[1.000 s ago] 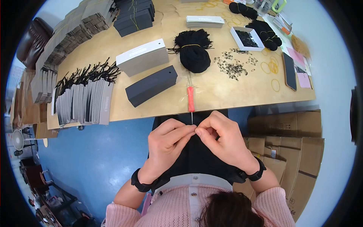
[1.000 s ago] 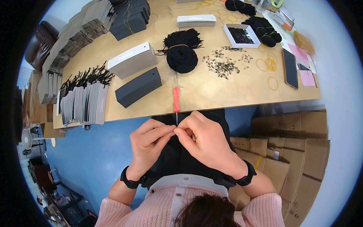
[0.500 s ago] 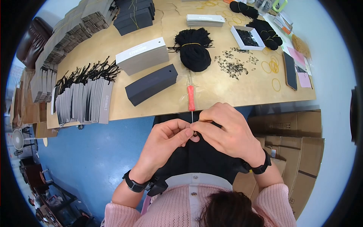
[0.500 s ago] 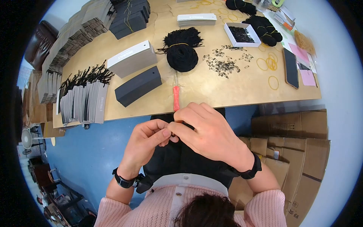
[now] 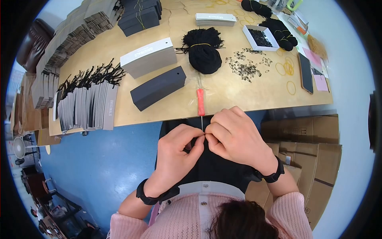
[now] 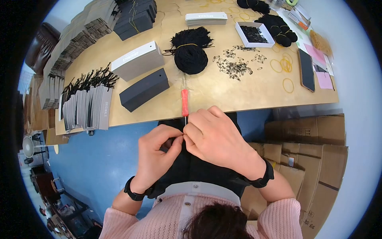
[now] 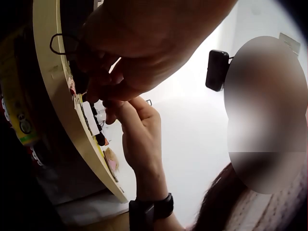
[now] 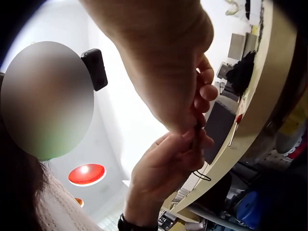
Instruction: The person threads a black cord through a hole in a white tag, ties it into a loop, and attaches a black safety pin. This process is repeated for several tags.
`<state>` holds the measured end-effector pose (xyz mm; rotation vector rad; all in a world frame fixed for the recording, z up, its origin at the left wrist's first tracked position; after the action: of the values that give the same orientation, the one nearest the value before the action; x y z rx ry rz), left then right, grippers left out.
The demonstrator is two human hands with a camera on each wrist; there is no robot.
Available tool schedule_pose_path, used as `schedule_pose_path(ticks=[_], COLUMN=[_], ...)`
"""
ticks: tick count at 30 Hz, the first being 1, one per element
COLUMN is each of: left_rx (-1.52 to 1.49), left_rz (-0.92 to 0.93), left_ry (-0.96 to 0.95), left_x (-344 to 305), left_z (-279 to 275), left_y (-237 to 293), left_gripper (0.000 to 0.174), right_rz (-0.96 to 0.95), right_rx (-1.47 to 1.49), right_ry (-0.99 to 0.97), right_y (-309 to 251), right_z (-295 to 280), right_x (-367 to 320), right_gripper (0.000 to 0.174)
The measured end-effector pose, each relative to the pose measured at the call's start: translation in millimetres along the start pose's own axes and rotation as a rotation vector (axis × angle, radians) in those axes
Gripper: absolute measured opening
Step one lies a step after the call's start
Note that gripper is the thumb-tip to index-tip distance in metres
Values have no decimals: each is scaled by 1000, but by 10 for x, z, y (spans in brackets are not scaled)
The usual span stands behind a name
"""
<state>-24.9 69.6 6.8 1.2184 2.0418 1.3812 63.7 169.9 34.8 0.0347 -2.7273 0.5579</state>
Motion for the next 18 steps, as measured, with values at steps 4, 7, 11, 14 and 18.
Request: schedule_pose_path(ticks=[4, 7, 11, 14, 18], left_rx=[-333, -574, -657, -659, -627], left_rz=[-195, -315, -342, -401, -425], left_ry=[0, -22, -49, -42, -36], left_x=[-9, -20, -20, -52, -74], left_z=[31, 57, 87, 79, 103], left_y=[-242, -295, -287, -305, -303], left_gripper=[6, 5, 8, 10, 12], right_rz=[87, 56, 58, 37, 131], right_rx=[73, 127, 82, 48, 103], right_ry=[204, 279, 270, 262, 262], right_y=[14, -48, -40, -55, 26], right_z=[-147, -215, -164, -122, -76], right_x=[-21, -59, -59, -62, -61], right_gripper=[18, 22, 21, 21, 21])
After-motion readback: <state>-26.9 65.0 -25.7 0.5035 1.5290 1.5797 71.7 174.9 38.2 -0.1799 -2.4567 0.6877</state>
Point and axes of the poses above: each hand's wrist, its own x-axis towards the middle knuckle, its own z-axis out of the palm, y = z × x, the point moved 7 cm from there along x, towards the middle knuckle
